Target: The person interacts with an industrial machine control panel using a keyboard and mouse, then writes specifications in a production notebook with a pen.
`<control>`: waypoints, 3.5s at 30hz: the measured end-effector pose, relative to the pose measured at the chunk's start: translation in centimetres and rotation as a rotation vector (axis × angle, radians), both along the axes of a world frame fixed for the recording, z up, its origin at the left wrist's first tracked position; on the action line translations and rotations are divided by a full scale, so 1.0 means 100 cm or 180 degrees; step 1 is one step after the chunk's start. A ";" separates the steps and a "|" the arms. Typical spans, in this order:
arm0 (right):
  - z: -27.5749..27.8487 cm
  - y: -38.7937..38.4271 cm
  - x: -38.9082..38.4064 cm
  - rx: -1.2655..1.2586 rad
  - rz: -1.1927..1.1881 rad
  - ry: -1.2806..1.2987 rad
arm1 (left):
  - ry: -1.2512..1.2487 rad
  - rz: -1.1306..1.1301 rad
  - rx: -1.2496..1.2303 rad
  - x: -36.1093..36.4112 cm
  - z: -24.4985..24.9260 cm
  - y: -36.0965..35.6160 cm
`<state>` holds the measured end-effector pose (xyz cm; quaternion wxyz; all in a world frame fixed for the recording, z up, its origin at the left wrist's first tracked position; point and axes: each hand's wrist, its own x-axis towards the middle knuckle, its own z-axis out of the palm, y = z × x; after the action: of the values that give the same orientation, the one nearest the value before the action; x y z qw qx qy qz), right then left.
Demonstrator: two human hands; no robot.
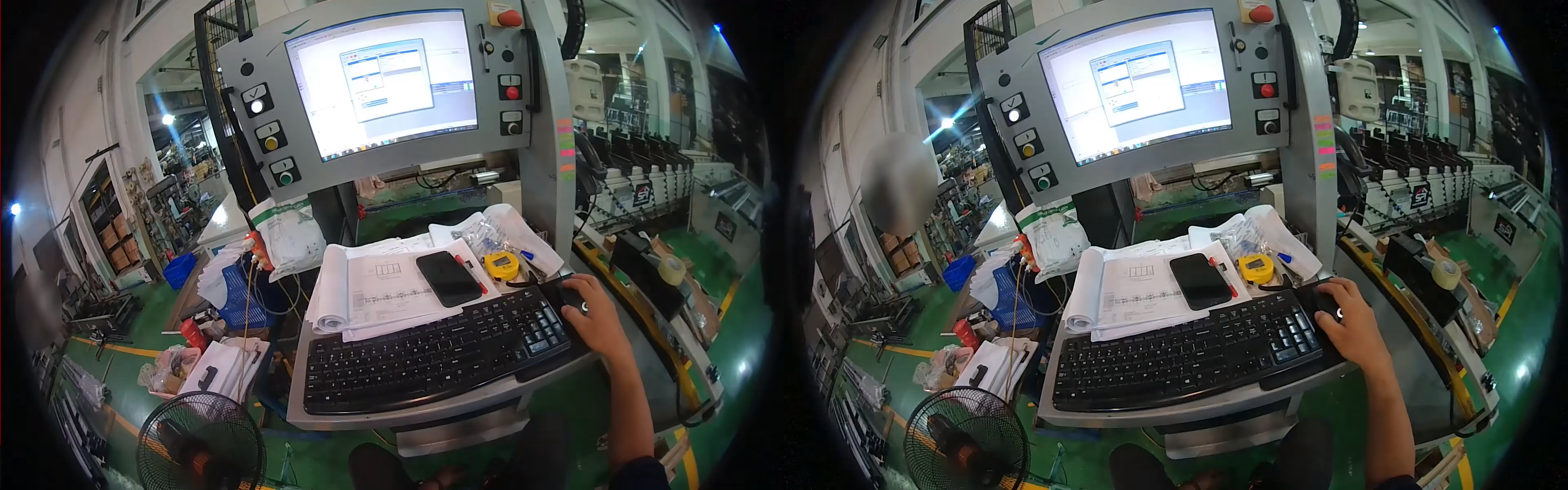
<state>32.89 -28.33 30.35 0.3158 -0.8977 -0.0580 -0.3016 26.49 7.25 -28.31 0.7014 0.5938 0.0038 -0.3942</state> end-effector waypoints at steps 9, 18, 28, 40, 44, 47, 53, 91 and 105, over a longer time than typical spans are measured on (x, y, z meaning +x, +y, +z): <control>0.001 0.000 -0.001 0.0003 0.0001 0.0006 | -0.0410 -0.0614 0.0876 0.000 0.002 0.000; -0.002 -0.002 0.001 -0.0042 0.0015 0.0007 | -0.0463 -0.0477 0.0770 -0.001 0.002 0.003; -0.014 -0.013 0.011 -0.0228 -0.0043 -0.0795 | -0.1141 -0.1022 0.1519 -0.007 0.001 0.006; 0.002 0.030 -0.018 -0.0661 0.0038 -0.0926 | -0.0745 -0.1121 0.2298 0.000 0.069 0.000; 0.007 0.038 -0.022 -0.0617 0.0131 -0.0893 | -0.0665 -0.1072 0.2299 -0.002 0.084 -0.001; 0.005 0.043 -0.028 -0.0645 0.0181 -0.0865 | -0.0592 -0.1025 0.2262 -0.003 0.094 -0.001; 0.011 0.053 -0.028 -0.0570 0.0401 -0.0866 | -0.0795 -0.1069 0.2349 -0.002 0.062 0.000; -0.001 0.003 0.003 -0.0027 -0.0131 -0.0061 | -0.0808 -0.0711 0.0642 0.004 0.008 -0.006; -0.004 0.000 0.006 -0.0104 0.0016 -0.0024 | 0.0147 -0.0053 -0.0078 -0.005 -0.015 0.002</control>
<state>33.45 -28.32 29.99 0.3017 -0.9014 -0.0664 -0.3033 25.97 7.42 -29.80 0.7051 0.5759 0.0102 -0.4137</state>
